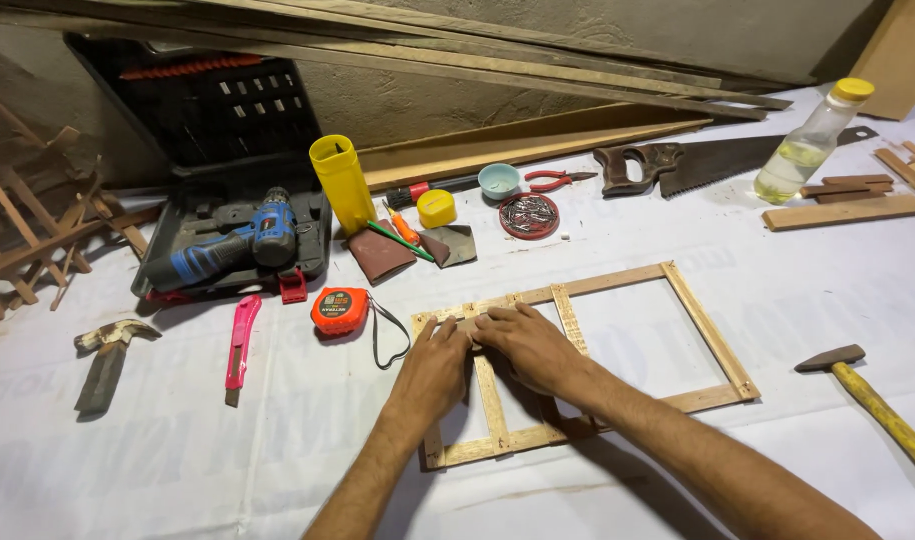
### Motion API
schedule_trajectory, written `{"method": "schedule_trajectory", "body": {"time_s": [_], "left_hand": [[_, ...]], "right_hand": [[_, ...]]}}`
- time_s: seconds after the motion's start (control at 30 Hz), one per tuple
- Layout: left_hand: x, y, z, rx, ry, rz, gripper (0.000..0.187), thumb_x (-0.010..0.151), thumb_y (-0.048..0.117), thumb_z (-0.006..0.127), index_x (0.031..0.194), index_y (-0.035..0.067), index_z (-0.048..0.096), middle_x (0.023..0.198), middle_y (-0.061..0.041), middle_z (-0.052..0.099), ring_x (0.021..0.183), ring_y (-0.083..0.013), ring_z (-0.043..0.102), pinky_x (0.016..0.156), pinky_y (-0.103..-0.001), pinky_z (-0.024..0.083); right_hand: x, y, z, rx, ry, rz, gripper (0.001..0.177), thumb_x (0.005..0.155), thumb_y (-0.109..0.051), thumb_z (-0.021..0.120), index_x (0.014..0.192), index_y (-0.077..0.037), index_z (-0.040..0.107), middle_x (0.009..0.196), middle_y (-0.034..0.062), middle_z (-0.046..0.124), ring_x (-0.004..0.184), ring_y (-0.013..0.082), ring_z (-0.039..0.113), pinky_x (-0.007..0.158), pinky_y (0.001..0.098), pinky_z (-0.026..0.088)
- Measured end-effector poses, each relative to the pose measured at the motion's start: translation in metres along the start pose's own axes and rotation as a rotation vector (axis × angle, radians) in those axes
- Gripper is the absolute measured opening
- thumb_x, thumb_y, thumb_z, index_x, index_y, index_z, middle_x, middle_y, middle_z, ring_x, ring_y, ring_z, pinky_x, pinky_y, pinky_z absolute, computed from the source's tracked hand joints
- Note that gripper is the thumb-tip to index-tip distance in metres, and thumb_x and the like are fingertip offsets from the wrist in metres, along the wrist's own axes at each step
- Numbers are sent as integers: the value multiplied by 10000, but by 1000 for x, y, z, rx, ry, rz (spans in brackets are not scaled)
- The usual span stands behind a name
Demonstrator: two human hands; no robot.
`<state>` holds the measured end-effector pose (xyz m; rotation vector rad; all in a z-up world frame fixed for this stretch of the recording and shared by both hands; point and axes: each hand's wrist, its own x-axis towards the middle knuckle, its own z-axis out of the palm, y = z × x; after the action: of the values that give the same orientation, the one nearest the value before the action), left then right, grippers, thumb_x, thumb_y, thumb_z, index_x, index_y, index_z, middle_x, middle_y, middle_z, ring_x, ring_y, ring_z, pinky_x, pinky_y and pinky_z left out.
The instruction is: The person assembles a small wooden lattice frame on a workbench, positioning thin wooden slats across a rectangular frame and hammering nails to secure them. They measure the frame with a tape measure, reposition slats, and sand a small piece of wood by hand.
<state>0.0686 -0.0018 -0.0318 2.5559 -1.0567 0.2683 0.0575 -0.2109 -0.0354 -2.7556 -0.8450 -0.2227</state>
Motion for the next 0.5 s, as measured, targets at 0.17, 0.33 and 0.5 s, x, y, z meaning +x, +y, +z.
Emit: {"method": "schedule_trajectory", "body": {"time_s": [0.17, 0.33, 0.5], "left_hand": [[11, -3, -3, 84, 7, -53, 222, 843, 9, 620, 1056, -14, 678, 1182, -278, 667, 1267, -362, 575, 1198, -515, 294], [-1, 5, 8, 179, 33, -65, 251, 803, 29, 643, 1049, -6, 680, 1194, -292, 664, 1257, -343, 572, 1186, -532, 254], [-15, 22, 11, 240, 64, -85, 170, 914, 36, 592, 1057, -3, 673, 1099, -189, 726, 1380, -368, 516, 1233, -560, 251]], "right_hand": [[13, 6, -8, 61, -28, 26, 390, 867, -57, 670, 1251, -117, 685, 1455, 56, 590, 1395, 277, 478, 1178, 565, 300], [6, -3, -7, 63, -38, 64, 326, 928, -106, 670, 1252, -133, 690, 1463, 36, 591, 1415, 270, 468, 1177, 601, 284], [-12, -13, -2, 10, -10, 53, 418, 843, -99, 718, 1259, -122, 683, 1449, 66, 588, 1402, 298, 463, 1168, 602, 289]]}}
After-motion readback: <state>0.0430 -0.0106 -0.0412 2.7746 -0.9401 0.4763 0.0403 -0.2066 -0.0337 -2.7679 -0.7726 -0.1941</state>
